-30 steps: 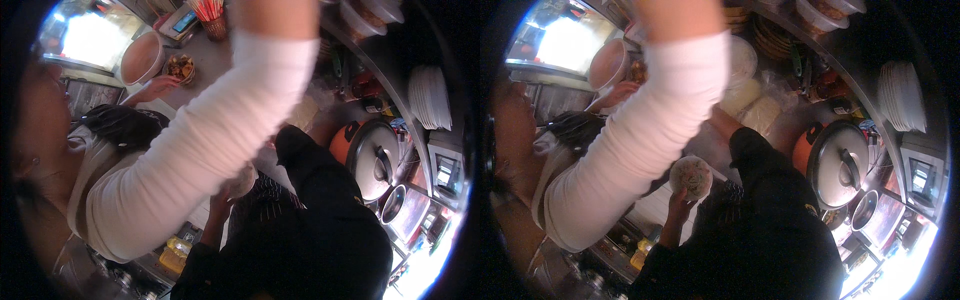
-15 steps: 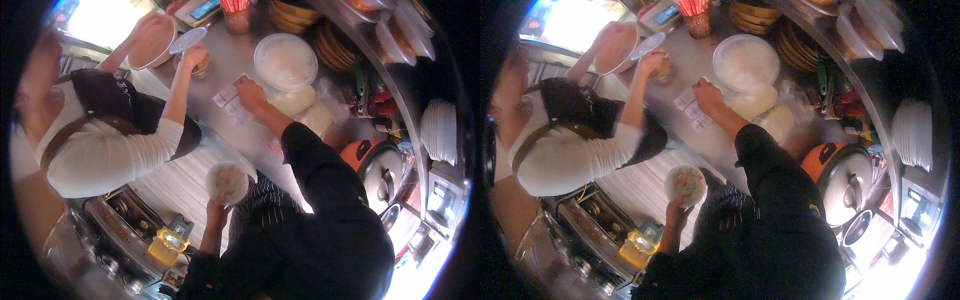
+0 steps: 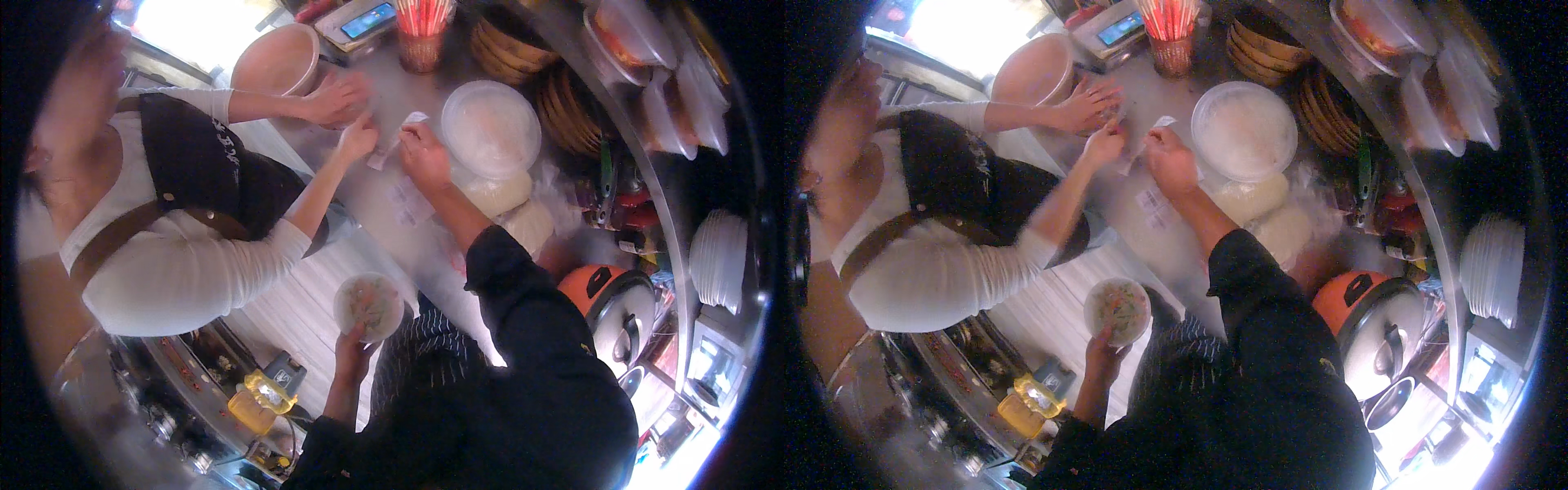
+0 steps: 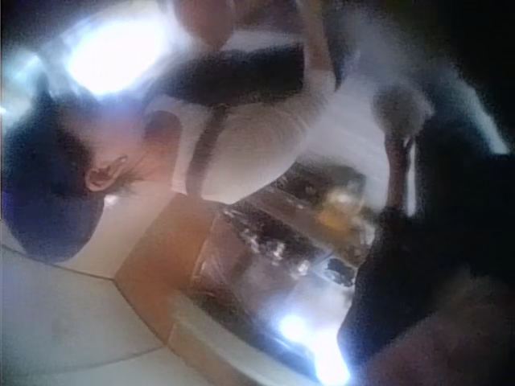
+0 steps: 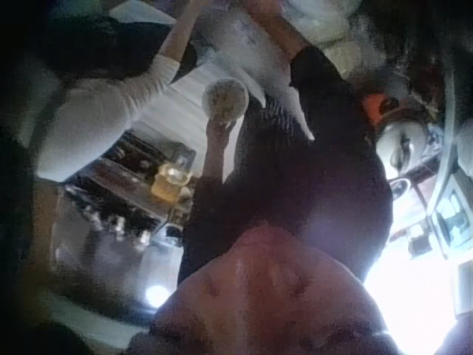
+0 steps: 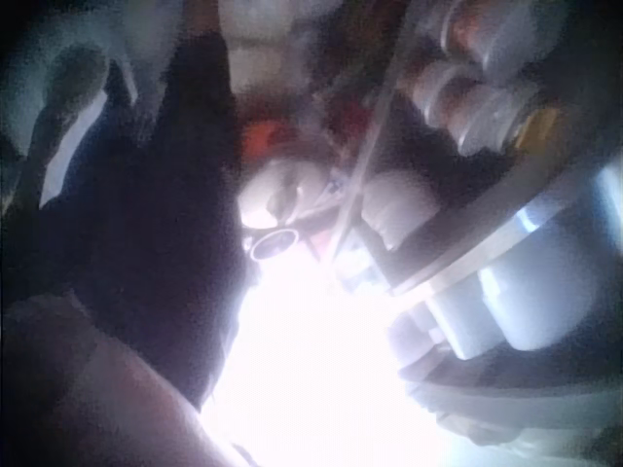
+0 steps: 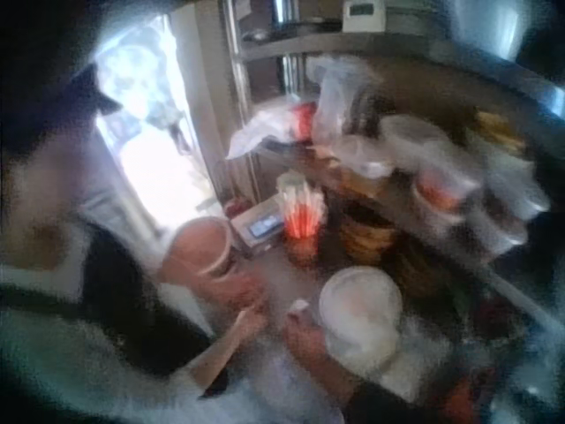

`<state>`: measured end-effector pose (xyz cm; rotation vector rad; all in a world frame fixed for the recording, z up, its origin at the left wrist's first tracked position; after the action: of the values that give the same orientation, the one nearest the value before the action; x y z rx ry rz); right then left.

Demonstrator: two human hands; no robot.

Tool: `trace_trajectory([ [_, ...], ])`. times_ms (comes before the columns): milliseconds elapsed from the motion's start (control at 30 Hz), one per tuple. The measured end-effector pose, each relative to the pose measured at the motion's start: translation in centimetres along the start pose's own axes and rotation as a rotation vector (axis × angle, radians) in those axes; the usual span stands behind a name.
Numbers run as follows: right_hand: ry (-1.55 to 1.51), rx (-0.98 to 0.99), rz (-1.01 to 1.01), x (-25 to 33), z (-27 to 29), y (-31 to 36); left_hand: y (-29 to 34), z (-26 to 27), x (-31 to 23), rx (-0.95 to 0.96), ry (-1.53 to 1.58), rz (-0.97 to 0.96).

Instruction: The person handles a receipt, scoops rice into a bowl, stir-fries vegetables in a wok, and chops green onions, a green pepper, and meat on a cutting board. The person hands a prepared bowl to a coworker and continues chopping.

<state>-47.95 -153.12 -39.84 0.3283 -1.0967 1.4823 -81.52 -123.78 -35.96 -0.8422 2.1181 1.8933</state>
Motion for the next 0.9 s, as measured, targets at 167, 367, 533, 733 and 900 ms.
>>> trace_trajectory([
  [167, -0.062, -0.120, 0.038, -0.2, 0.7, 0.4, -1.2, 0.5, 0.3, 0.010, 0.059, -0.003],
  [367, -0.169, -0.189, 0.010, 1.4, 2.2, 0.7, -1.5, 0.4, 0.7, -0.045, 0.093, 0.054],
  [533, -0.162, -0.186, 0.030, 2.7, 3.5, 0.4, -0.9, 0.0, 0.8, -0.023, 0.081, 0.035],
  [733, -0.175, -0.193, 0.052, 3.2, 4.0, -0.1, -1.4, 0.5, 1.4, 0.029, -0.191, -0.092],
  [900, -0.193, -0.201, 0.064, 3.3, 4.1, -0.2, -1.3, 0.2, 1.6, -0.027, 0.056, 0.028],
])
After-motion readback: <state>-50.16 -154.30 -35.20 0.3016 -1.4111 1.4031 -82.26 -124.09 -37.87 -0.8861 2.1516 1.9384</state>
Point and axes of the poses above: each hand's wrist, its own y-axis away from the middle knuckle, its own z-axis out of the back of the hand, x = y × z, the point moved 2 cm from there along -y, towards the middle knuckle, and after that the axes turned 9 degrees about -y, right-handed, at the moved point
